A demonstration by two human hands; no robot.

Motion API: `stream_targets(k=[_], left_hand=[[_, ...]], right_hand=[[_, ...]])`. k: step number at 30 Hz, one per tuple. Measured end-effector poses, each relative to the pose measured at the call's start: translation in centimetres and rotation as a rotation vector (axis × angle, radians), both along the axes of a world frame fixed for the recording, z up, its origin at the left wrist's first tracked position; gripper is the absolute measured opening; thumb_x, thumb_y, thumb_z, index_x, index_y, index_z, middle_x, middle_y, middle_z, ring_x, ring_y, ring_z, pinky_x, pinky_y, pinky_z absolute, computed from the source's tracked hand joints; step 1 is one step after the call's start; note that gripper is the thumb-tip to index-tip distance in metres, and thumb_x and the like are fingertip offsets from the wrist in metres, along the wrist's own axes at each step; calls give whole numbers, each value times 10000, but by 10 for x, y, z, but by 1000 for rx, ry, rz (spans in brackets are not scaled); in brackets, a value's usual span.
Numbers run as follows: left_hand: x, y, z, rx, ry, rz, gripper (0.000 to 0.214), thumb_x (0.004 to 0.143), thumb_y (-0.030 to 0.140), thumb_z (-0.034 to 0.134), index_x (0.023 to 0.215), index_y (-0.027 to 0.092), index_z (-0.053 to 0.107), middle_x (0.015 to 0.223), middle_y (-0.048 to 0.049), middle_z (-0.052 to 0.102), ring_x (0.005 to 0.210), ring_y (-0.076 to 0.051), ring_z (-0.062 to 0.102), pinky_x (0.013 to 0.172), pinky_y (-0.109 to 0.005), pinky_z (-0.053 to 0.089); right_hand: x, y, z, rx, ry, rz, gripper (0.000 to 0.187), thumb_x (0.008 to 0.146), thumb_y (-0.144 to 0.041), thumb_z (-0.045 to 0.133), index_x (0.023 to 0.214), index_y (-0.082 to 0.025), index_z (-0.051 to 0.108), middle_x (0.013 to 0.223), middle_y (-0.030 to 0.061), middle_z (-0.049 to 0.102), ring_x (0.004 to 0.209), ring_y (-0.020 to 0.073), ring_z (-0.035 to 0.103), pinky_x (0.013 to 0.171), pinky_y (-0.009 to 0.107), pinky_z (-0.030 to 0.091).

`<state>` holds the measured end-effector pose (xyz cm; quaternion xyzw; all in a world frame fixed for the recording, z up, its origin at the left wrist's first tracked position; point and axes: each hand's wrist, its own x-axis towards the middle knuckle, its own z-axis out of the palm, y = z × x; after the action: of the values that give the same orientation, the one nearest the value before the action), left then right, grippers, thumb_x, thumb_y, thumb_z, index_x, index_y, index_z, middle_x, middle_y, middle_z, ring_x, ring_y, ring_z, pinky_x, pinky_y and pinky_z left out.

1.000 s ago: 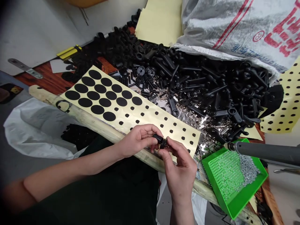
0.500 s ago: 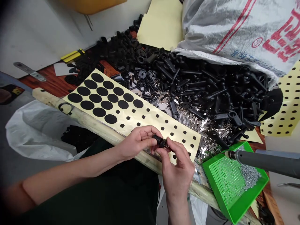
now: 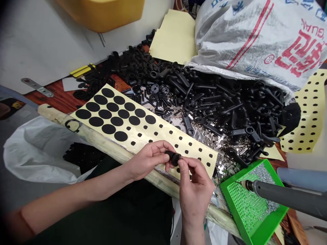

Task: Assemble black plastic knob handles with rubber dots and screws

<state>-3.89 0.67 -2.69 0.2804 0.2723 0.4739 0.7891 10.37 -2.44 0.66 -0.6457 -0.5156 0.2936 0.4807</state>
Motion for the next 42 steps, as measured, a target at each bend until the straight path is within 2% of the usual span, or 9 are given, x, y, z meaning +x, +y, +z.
stream_targets(k=[11,13,16,19,21,25,29,36,42], left_hand=[[0,1,0,-8,56,-27,166,782,219,652,873,96,587,671,-38,657,539,-105,603,588,-248,495],[1,-1,2,34,110,-66,209,796,189,622,986,109,589,712,-23,646,564,-102,600,603,-251,504],[4,-5,4,107,202,-80,445,747,115,646,1181,169,563,819,-5,639,666,-108,618,653,-244,520],[8,-6,5,145,262,-26,354,688,78,676,1031,158,644,861,-4,645,744,-111,621,688,-213,514],[8,-6,5,126,290,-11,244,689,81,660,925,142,659,791,12,632,643,-82,581,594,-184,492],[5,-4,5,64,288,-74,235,705,113,639,939,132,650,729,26,613,482,-49,490,458,-180,442],[4,-5,6,47,279,-79,228,701,119,637,928,122,652,754,10,628,500,-58,520,487,-194,464],[6,-5,4,32,271,-28,220,692,102,627,910,125,642,759,10,624,517,-66,538,520,-207,474],[1,-2,3,18,132,-113,271,718,101,646,986,131,626,787,0,621,628,-92,578,650,-240,500]], right_hand=[[3,0,-18,49,85,8,124,755,-288,711,794,-171,690,766,31,690,679,134,639,642,256,533],[5,0,-18,-1,97,-6,149,754,-308,712,797,-167,690,740,27,692,639,125,632,612,245,526],[6,1,-17,-54,97,-8,190,747,-340,715,788,-155,692,723,39,700,620,134,635,596,255,532],[5,-1,-16,-46,92,7,187,732,-337,728,782,-160,699,735,46,711,657,152,657,623,272,548],[4,-3,-16,-41,97,28,160,734,-315,730,803,-173,703,769,40,718,696,155,670,654,274,553],[5,-5,-19,33,13,93,88,767,-262,702,807,-184,700,800,34,706,738,149,664,688,273,545],[5,-4,-24,142,-141,104,35,791,-215,677,774,-185,674,731,16,671,684,123,629,639,237,508],[0,-3,-33,126,-135,109,71,826,-232,638,786,-174,629,735,33,652,674,136,619,618,256,501],[2,0,-31,186,-160,107,29,828,-205,631,805,-185,632,737,9,630,666,117,597,620,238,485]])
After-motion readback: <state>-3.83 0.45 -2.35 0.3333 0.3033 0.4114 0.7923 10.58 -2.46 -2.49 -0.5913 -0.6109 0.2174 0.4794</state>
